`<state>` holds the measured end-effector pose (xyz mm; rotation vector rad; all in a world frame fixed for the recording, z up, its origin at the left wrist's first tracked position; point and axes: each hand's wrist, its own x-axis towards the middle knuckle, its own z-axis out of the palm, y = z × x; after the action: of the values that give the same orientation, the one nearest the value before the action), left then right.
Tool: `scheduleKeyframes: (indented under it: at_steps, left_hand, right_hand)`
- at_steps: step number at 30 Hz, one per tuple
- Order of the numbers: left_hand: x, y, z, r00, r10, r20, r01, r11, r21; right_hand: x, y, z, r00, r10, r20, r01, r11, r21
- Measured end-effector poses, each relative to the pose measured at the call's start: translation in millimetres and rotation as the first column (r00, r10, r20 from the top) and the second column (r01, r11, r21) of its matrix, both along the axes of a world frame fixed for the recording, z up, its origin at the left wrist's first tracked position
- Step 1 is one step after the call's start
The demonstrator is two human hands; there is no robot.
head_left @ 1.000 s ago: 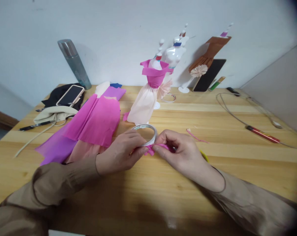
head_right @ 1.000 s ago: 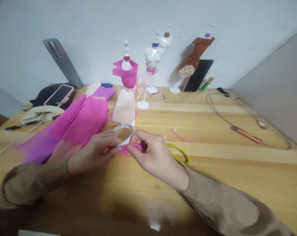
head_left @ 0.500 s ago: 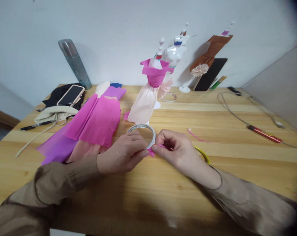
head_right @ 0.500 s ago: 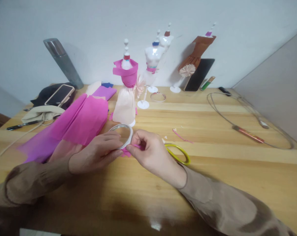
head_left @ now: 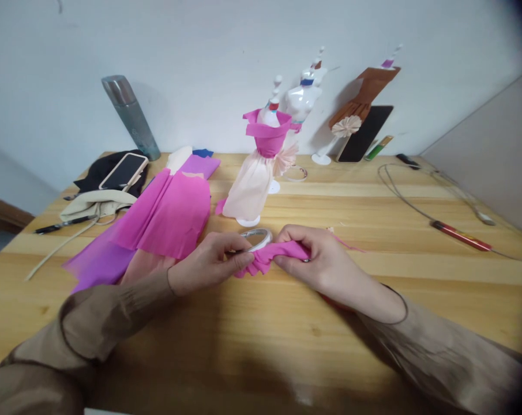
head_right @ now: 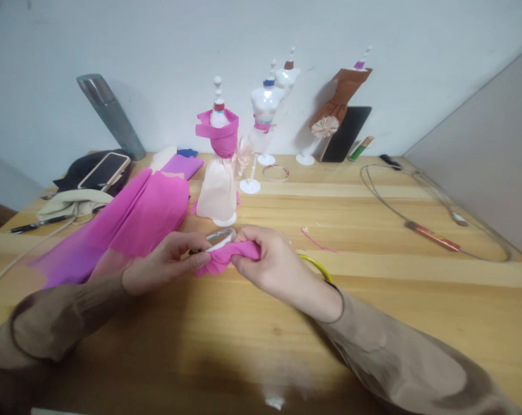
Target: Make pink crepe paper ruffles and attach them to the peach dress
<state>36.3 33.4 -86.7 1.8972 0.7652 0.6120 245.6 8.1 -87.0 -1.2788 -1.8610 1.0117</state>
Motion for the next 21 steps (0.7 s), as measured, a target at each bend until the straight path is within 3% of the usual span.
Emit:
scheduleKeyframes:
  at_steps: [5, 9, 15, 21]
  left_hand:
    - [1, 0, 0.2, 1.000, -0.001, 0.026, 0.002, 1.000, -0.018]
    - [0, 1, -0.7, 1.000, -0.010, 0.017, 0.011, 0.999, -0.034]
    - [-1, 2, -4.3, 0.997, 0.061, -0.042, -0.055, 0.990, 0.132]
    - [-2, 3, -7.0, 0.993, 0.111, -0.035, -0.103, 0.979, 0.176]
  right_hand:
    - [-5, -1, 2.1, 0.983, -0.014, -0.184, -0.013, 0.989, -0.149]
    - [-9, -2, -3.4, 0.966, -0.015, -0.258, -0.028, 0.986, -0.162]
    - [-11, -3, -12.5, 0.893, -0.104, -0.438, -0.073, 0.927, -0.368]
    - [-15, -10, -10.5, 0.853, -0.175, -0.491, -0.071, 0.895, -0.441]
